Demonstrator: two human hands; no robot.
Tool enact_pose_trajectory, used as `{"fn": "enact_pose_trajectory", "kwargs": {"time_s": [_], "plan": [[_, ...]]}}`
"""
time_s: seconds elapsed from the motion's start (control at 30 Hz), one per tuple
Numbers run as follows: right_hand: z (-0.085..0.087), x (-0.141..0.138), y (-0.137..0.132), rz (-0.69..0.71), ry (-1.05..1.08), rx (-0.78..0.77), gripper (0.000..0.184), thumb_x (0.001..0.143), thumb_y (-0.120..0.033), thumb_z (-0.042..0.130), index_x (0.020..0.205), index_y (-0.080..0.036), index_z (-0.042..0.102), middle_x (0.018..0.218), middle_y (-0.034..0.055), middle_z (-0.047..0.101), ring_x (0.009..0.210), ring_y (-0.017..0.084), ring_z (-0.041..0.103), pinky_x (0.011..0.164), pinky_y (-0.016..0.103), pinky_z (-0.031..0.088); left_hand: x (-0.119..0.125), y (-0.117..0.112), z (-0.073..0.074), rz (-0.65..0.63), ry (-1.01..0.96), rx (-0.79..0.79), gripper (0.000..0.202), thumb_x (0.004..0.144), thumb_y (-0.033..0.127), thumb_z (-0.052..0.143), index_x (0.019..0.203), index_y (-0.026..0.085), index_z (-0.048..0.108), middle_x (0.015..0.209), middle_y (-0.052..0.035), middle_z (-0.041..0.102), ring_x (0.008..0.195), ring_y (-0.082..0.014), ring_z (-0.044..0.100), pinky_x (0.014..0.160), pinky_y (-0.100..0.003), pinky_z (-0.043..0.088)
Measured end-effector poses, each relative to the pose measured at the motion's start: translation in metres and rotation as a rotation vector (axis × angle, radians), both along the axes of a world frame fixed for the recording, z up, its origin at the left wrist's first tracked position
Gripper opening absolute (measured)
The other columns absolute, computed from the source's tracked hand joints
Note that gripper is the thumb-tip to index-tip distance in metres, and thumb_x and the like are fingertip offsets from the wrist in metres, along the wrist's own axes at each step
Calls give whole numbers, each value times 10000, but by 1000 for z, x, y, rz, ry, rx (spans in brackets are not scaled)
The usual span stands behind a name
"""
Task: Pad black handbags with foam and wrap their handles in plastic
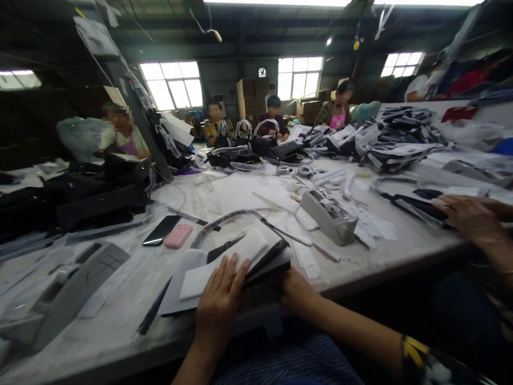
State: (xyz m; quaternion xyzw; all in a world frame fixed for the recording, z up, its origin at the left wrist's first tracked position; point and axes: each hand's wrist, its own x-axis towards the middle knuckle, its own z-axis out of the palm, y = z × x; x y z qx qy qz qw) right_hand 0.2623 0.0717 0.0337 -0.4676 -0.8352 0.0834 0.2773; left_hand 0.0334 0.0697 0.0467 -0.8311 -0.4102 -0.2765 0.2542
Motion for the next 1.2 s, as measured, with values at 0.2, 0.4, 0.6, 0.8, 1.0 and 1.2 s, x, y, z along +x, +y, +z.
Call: {"fn": "enact_pose_trajectory", "kwargs": {"time_s": [0.2,0.4,0.6,0.8,1.0,1.2], "plan": [[50,36,-33,75,130,25,235,994,-303,508,969,-231,730,781,47,729,674,157,683,691,254,546,4,-10,-8,-22,97,15,554,961,82,461,1485,255,413,1501,-79,466,1346,-311,483,1018,-453,532],[84,4,69,-51,32,-23,243,975,-327,537,1105,-210,705,1079,77,743,988,195,693,902,292,510,6,-22,-8,-45,106,22,519,973,72,420,1449,272,468,1460,-62,523,1319,-296,517,1003,-442,547],[66,-33,159,-243,-285,-375,473,807,-600,660,716,-147,761,862,194,752,933,355,697,826,426,515,-11,-28,-6,-64,106,7,503,999,104,357,1450,299,462,1469,-35,517,1328,-274,512,1017,-422,535],[50,-34,175,-238,-150,-438,264,772,-437,731,817,-187,805,781,78,765,821,245,711,735,290,505,-24,-25,-9,-80,129,-23,527,989,84,366,1462,306,440,1480,-25,503,1336,-272,504,1021,-422,529],[52,-20,151,-105,168,-340,288,880,-345,638,1059,-169,779,955,44,787,905,202,727,800,253,537,-20,-24,-9,-71,94,-51,524,992,83,340,1447,313,458,1476,-15,507,1338,-273,503,1025,-446,527],[71,-5,81,87,323,-201,244,850,-225,633,1042,-206,782,1014,30,782,931,210,741,860,289,569,-22,-24,-6,-68,121,-91,539,981,87,381,1474,302,415,1493,-30,489,1352,-284,484,1035,-466,520]]}}
